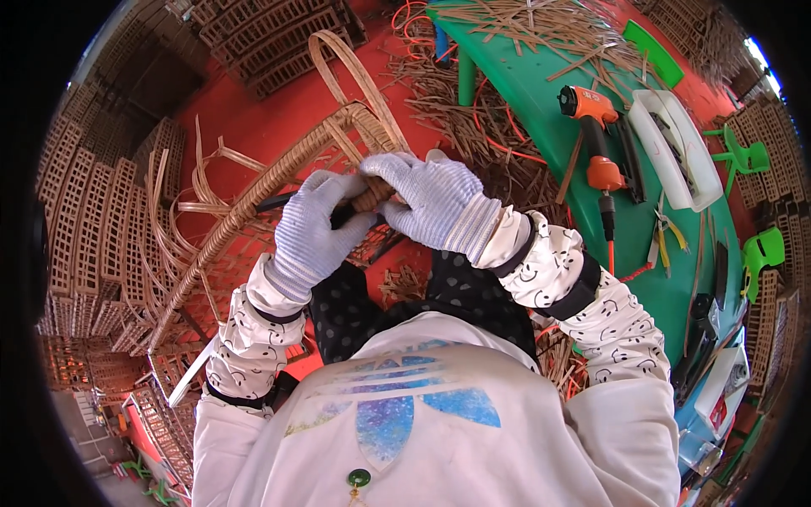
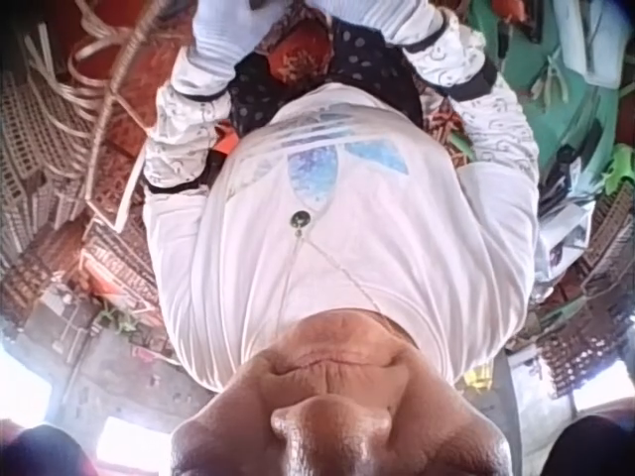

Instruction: Assembling and securing wicker or rattan components to a furniture frame using manual weaving and a pneumatic staple gun.

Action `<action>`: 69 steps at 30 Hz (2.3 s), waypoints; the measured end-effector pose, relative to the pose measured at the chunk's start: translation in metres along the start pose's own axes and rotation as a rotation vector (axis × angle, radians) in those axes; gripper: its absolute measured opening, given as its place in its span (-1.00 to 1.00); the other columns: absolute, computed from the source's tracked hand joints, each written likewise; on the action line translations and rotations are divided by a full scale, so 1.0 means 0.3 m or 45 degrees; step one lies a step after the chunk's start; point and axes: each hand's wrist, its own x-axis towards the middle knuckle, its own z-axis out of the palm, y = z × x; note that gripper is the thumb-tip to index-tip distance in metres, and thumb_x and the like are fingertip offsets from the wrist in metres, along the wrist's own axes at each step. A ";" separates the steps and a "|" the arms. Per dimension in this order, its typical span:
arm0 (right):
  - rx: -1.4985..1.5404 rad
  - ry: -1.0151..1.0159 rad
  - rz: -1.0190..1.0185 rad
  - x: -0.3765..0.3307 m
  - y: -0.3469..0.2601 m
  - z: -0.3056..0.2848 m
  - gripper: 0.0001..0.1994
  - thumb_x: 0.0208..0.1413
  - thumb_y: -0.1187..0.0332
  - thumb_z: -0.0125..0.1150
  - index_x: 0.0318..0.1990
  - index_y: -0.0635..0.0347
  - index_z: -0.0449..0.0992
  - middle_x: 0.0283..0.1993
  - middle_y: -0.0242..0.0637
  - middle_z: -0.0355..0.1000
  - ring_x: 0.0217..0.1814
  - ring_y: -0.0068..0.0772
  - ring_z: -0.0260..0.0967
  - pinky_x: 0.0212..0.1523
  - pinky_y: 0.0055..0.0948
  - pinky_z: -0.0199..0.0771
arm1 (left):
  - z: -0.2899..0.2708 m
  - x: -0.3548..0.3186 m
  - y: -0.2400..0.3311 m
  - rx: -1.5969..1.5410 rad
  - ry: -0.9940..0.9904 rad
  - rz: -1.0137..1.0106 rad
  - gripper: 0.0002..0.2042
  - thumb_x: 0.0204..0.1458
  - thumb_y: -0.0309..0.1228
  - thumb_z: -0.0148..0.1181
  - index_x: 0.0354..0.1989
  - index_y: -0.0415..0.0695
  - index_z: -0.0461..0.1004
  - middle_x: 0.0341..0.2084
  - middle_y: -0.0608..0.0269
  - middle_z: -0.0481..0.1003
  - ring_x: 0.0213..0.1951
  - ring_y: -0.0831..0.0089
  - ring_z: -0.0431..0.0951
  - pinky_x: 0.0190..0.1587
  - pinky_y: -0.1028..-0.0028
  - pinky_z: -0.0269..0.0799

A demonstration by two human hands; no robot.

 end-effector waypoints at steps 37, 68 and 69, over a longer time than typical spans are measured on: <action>-1.066 0.172 1.372 -0.939 0.536 -0.480 -0.69 -0.12 0.04 0.15 -0.28 -0.01 0.46 -0.26 -0.21 0.41 -0.19 -0.14 0.39 -0.15 -0.23 0.38 | 0.003 -0.034 0.025 -0.050 0.074 0.196 -0.82 -0.22 -0.71 0.20 -0.38 -0.27 0.50 -0.38 0.13 0.43 -0.34 0.36 0.47 -0.28 0.50 0.42; 1.734 -0.095 0.908 -0.336 -0.177 0.089 -0.72 0.19 0.23 -0.06 -0.07 0.22 0.37 -0.48 -0.52 0.25 -0.48 -0.73 0.14 -0.48 -0.65 0.22 | 0.022 -0.009 -0.005 -0.125 0.103 -0.074 -0.68 -0.27 -0.50 0.30 -0.27 -0.24 0.44 -0.41 0.09 0.43 -0.40 0.33 0.46 -0.28 0.45 0.40; 1.736 -0.088 0.911 -0.336 -0.180 0.091 -0.72 0.19 0.23 -0.06 -0.07 0.22 0.37 -0.48 -0.52 0.25 -0.48 -0.73 0.14 -0.48 -0.65 0.22 | 0.021 -0.008 -0.006 -0.125 0.081 -0.050 -0.66 -0.27 -0.50 0.30 -0.23 -0.25 0.44 -0.39 0.08 0.43 -0.38 0.32 0.47 -0.27 0.45 0.40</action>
